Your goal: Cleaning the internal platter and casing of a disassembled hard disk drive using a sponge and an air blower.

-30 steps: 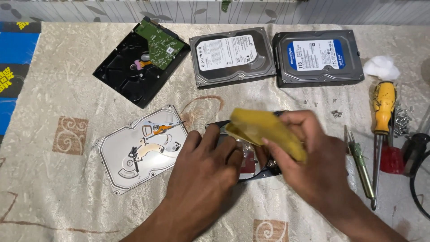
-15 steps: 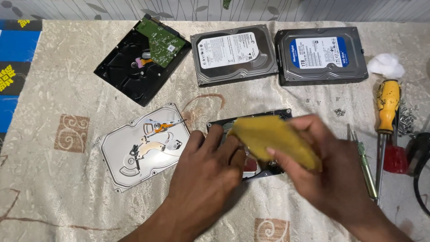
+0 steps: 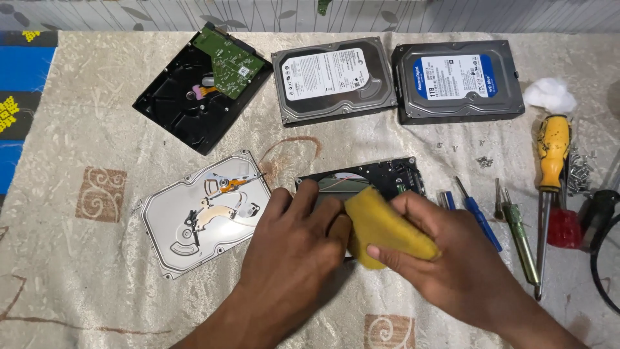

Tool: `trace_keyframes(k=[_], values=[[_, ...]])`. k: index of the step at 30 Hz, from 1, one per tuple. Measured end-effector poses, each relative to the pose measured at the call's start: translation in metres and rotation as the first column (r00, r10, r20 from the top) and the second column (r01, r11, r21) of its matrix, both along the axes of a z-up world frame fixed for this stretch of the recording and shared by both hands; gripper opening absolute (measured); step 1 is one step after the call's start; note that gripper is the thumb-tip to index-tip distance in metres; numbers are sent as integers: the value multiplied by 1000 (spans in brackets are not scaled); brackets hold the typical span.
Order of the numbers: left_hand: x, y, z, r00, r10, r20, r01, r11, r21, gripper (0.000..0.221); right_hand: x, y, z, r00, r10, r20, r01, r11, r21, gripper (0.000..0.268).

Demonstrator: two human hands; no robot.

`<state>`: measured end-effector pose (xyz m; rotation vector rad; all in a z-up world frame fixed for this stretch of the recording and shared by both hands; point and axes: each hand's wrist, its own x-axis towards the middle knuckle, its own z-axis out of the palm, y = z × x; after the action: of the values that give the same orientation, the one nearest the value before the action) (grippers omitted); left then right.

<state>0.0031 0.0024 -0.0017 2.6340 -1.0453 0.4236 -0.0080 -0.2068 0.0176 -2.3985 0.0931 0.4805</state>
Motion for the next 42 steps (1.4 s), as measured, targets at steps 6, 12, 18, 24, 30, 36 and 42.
trace_keyframes(k=[6, 12, 18, 24, 30, 36, 42], values=[[13, 21, 13, 972, 9, -235, 11, 997, 82, 54, 8, -2, 32, 873, -455, 176, 401, 875, 271, 45], [2, 7, 5, 986, 83, -147, -81, 996, 21, 51, 19, -11, 0, 865, -211, 455, 168, 977, 133, 49], [-4, -7, -6, 987, 161, 12, -160, 986, -54, 26, 32, 0, -33, 770, 231, 594, -288, 958, 2, 42], [-8, -4, -1, 994, 90, -55, -93, 994, -58, 32, 32, -8, 7, 947, 257, 194, -244, 966, -88, 31], [-3, 5, 7, 988, 88, -128, -93, 995, -31, 40, 29, 1, 22, 966, -171, 192, 158, 984, 82, 39], [-8, -5, -3, 995, 92, -47, -94, 994, -53, 27, 34, 5, -33, 774, 212, 597, -248, 969, -23, 37], [-12, -1, -4, 994, 72, -79, -72, 997, 8, 46, 35, -23, -18, 543, 347, 765, -81, 928, -364, 25]])
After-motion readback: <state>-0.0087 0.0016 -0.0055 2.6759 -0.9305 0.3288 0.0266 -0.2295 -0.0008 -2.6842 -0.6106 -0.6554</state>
